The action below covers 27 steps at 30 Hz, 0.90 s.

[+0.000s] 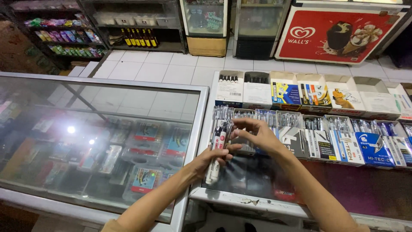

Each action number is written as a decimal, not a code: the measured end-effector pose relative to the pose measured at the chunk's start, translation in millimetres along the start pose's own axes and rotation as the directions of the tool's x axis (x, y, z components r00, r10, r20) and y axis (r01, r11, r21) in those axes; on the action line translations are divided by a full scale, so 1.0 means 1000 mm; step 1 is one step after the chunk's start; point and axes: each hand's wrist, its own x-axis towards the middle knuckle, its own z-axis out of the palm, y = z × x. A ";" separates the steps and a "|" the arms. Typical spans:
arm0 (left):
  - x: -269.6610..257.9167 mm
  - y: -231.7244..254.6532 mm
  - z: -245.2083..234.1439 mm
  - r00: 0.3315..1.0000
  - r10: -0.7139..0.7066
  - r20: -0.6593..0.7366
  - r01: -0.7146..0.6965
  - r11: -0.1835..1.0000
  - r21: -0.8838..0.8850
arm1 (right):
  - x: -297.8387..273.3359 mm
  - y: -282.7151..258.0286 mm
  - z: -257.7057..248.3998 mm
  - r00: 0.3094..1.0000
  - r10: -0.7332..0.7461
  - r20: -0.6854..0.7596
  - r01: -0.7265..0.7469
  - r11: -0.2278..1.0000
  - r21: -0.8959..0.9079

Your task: The person picks up a bundle of markers from a cardboard box on the floor and moves to a freezer display. They then place the markers one by one into a cardboard box on top of the freezer, arranging them alongside other stationery items.

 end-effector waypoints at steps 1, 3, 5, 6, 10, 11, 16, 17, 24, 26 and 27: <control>0.002 -0.005 -0.006 1.000 0.001 0.000 -0.001 1.000 0.000 | -0.002 -0.003 0.004 1.000 0.000 0.000 0.000 1.000 0.000; 0.006 -0.016 -0.018 0.998 -0.008 -0.066 0.006 1.000 -0.031 | -0.007 -0.009 0.010 0.999 0.018 -0.033 -0.015 0.995 0.096; 0.014 -0.025 -0.033 0.999 -0.012 -0.050 0.010 0.999 -0.041 | -0.006 -0.005 0.012 1.000 0.007 -0.020 -0.005 0.992 0.128; 0.018 -0.029 -0.040 0.999 -0.015 -0.034 0.013 0.999 -0.051 | -0.005 -0.003 0.012 1.000 -0.005 -0.008 0.006 0.987 0.161; 0.008 -0.016 -0.013 1.000 -0.029 -0.011 0.028 0.999 -0.028 | -0.004 0.010 0.012 0.999 -0.023 -0.024 0.027 0.983 0.180; 0.007 -0.012 -0.008 0.999 -0.028 -0.032 0.028 0.999 -0.020 | -0.002 0.013 0.010 1.000 -0.019 0.001 0.018 0.977 0.211; 0.012 -0.012 -0.020 0.996 -0.061 -0.064 0.059 0.998 -0.028 | -0.004 0.002 0.004 0.999 -0.036 0.001 0.034 0.963 0.268; 0.012 -0.011 -0.020 0.994 -0.064 -0.084 0.064 0.998 -0.003 | -0.006 -0.005 0.003 0.996 -0.084 0.009 0.078 0.959 0.273; 0.007 -0.013 -0.002 0.989 -0.139 0.059 0.132 0.986 0.099 | -0.010 -0.056 -0.068 0.795 -0.378 -0.474 0.363 0.923 -0.128; 0.007 -0.013 0.024 0.986 -0.169 -0.011 0.169 0.977 0.131 | -0.015 -0.054 -0.111 0.729 -0.456 -0.510 0.327 0.887 -0.326; 0.006 -0.010 0.036 0.977 -0.191 -0.097 0.205 0.964 0.168 | -0.014 -0.054 -0.130 0.660 -0.539 -0.523 0.278 0.822 -0.497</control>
